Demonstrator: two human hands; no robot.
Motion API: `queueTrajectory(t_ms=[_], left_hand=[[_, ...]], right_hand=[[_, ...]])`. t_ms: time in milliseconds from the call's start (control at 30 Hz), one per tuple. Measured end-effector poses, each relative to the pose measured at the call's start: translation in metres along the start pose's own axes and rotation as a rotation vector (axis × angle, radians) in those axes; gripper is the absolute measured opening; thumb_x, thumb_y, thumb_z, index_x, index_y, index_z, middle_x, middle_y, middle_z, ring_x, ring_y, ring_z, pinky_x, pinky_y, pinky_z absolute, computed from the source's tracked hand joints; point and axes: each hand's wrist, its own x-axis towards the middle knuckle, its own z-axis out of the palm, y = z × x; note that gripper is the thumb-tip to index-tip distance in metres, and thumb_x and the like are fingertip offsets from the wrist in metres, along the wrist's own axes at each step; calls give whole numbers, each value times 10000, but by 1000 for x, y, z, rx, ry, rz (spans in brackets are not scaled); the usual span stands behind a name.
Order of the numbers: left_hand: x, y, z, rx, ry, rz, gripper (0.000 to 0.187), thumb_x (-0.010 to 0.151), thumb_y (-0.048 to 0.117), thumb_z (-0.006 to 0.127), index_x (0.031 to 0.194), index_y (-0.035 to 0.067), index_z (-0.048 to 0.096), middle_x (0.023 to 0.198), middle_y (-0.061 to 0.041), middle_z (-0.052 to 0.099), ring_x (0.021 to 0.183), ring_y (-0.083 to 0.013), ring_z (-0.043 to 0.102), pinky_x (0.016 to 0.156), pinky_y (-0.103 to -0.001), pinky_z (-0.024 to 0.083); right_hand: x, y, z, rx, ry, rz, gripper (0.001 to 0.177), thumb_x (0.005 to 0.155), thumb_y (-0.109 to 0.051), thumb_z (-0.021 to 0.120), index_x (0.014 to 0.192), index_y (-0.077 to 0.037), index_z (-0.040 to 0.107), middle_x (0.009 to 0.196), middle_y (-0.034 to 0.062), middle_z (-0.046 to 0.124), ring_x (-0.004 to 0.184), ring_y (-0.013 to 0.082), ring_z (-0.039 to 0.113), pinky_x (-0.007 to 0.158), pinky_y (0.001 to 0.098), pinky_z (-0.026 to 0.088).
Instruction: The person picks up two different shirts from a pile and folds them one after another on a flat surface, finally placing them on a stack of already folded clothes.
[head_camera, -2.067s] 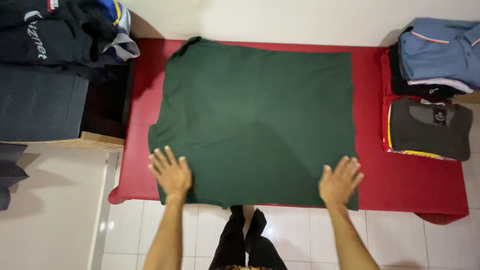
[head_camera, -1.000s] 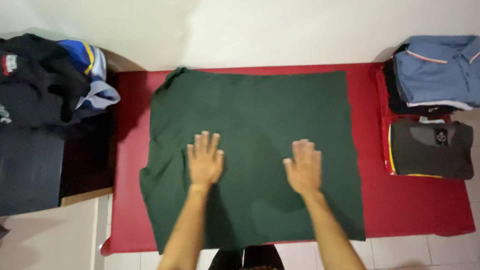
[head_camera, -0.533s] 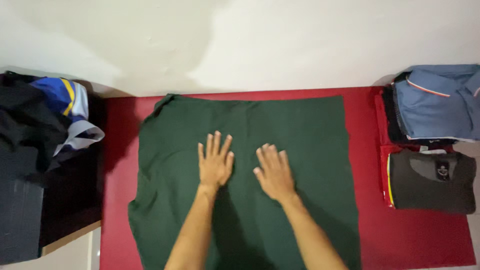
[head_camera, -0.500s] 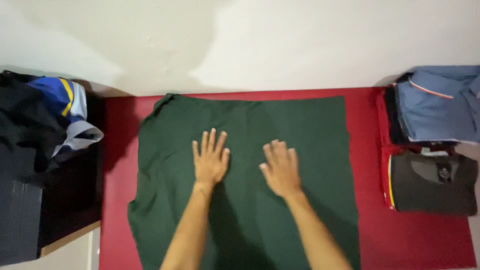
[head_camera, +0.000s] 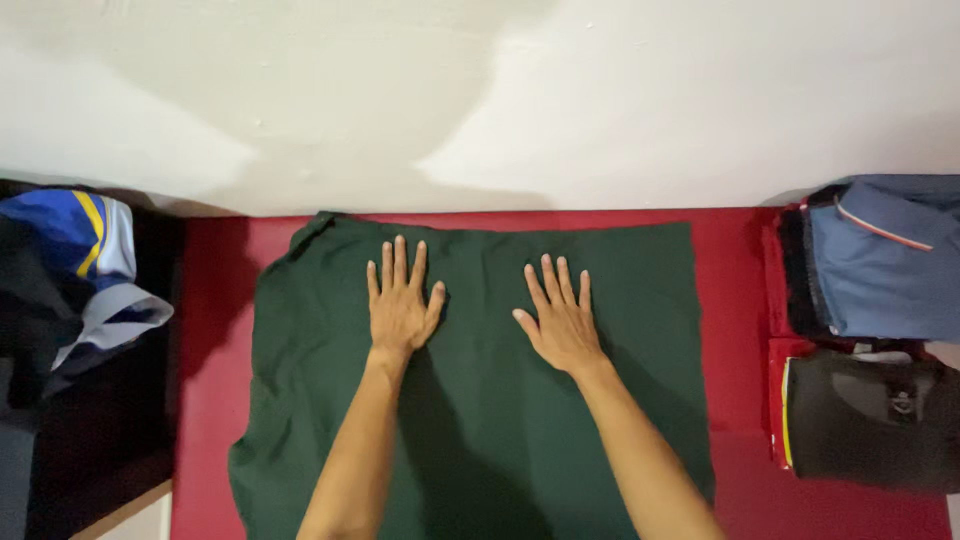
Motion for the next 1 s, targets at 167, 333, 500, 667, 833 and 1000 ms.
queueTrajectory(t_ms=[167, 333, 500, 667, 833, 1000], left_hand=[[9, -50, -18, 184, 28, -64, 608, 1039, 456, 434, 1599, 221, 404, 1666, -166, 335, 1546, -408, 237, 1235, -585, 161], [14, -107, -64, 100, 141, -105, 642, 1039, 404, 522, 1592, 89, 435, 1592, -257, 390, 1480, -451, 349, 1198, -607, 269], [44, -114, -94, -189, 295, -403, 644, 917, 359, 666, 1467, 76, 489, 1419, -235, 543, 1245, -433, 510, 919, -571, 493], [71, -129, -95, -156, -85, -596, 496, 900, 458, 732, 1274, 137, 673, 1174, -153, 731, 1135, -390, 628, 934, -526, 508], [76, -159, -93, -184, -165, -735, 442, 976, 510, 712, 1191, 131, 788, 1157, -245, 725, 1082, -413, 653, 945, -494, 514], [80, -187, -59, -1098, 245, -718, 438, 959, 331, 621, 1195, -33, 682, 1064, -160, 715, 962, -309, 718, 821, -431, 557]], right_hand=[[0, 59, -11, -138, -20, 358, 684, 1044, -497, 422, 1618, -144, 300, 1700, 210, 218, 1579, 394, 145, 1242, 595, 111], [-5, 116, -6, -33, -23, 488, 723, 1040, -534, 312, 1643, -150, 201, 1685, 250, 121, 1559, 414, 56, 1225, 597, 32], [-5, 116, 7, -52, -19, 520, 724, 1046, -532, 281, 1651, -151, 165, 1696, 241, 82, 1571, 411, 20, 1231, 604, 10], [-4, 119, 4, -40, -29, 513, 716, 1050, -534, 268, 1646, -152, 162, 1697, 238, 71, 1570, 407, 9, 1228, 611, 4], [-5, 117, 4, -69, -47, 526, 716, 1046, -541, 266, 1642, -154, 172, 1696, 227, 85, 1570, 390, 19, 1234, 589, 14], [-6, 114, 2, -42, -20, 536, 721, 1038, -548, 290, 1650, -183, 180, 1702, 215, 95, 1579, 382, 31, 1241, 582, 20]])
